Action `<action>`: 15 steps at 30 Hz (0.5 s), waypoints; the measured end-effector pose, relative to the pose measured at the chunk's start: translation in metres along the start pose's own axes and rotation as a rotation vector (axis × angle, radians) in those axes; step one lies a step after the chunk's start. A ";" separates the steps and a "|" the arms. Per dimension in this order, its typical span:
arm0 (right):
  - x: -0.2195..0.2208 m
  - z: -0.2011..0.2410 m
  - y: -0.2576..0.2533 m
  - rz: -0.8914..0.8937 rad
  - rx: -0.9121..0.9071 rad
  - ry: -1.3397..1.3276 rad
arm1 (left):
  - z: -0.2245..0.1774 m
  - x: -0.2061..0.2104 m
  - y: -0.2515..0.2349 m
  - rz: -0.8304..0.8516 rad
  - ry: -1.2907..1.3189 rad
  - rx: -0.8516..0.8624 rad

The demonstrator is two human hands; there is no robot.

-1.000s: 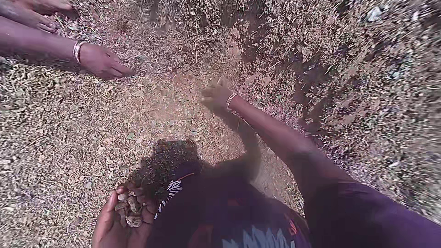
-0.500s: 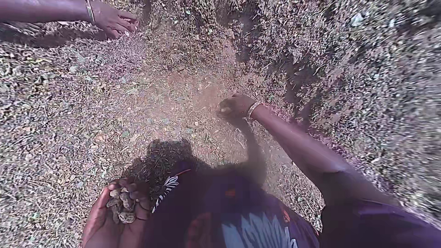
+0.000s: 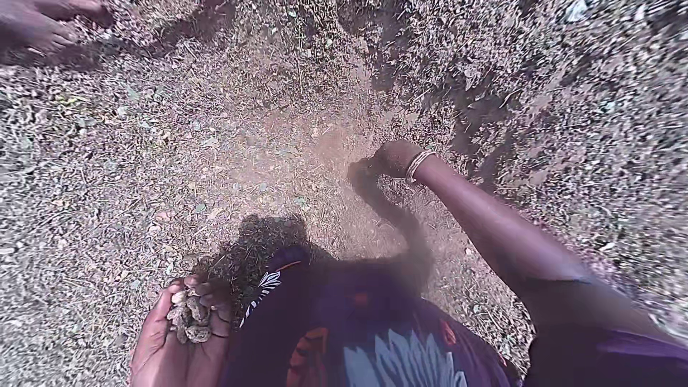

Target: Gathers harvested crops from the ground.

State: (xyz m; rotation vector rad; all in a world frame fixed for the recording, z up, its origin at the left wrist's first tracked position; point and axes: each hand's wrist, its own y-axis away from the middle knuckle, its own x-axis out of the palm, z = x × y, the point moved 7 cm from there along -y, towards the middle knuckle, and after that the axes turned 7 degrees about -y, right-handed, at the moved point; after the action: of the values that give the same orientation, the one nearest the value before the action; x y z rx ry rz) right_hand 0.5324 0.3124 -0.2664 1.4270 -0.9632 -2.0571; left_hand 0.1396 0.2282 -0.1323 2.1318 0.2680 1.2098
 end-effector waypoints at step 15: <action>0.035 0.058 0.005 0.509 -0.349 -0.329 | 0.005 0.009 0.003 -0.058 -0.081 0.048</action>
State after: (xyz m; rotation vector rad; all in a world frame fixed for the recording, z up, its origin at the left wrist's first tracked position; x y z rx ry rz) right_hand 0.4657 0.3013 -0.2715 0.5995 -0.9141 -1.9645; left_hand 0.1487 0.2277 -0.1256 2.1928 0.3241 1.0918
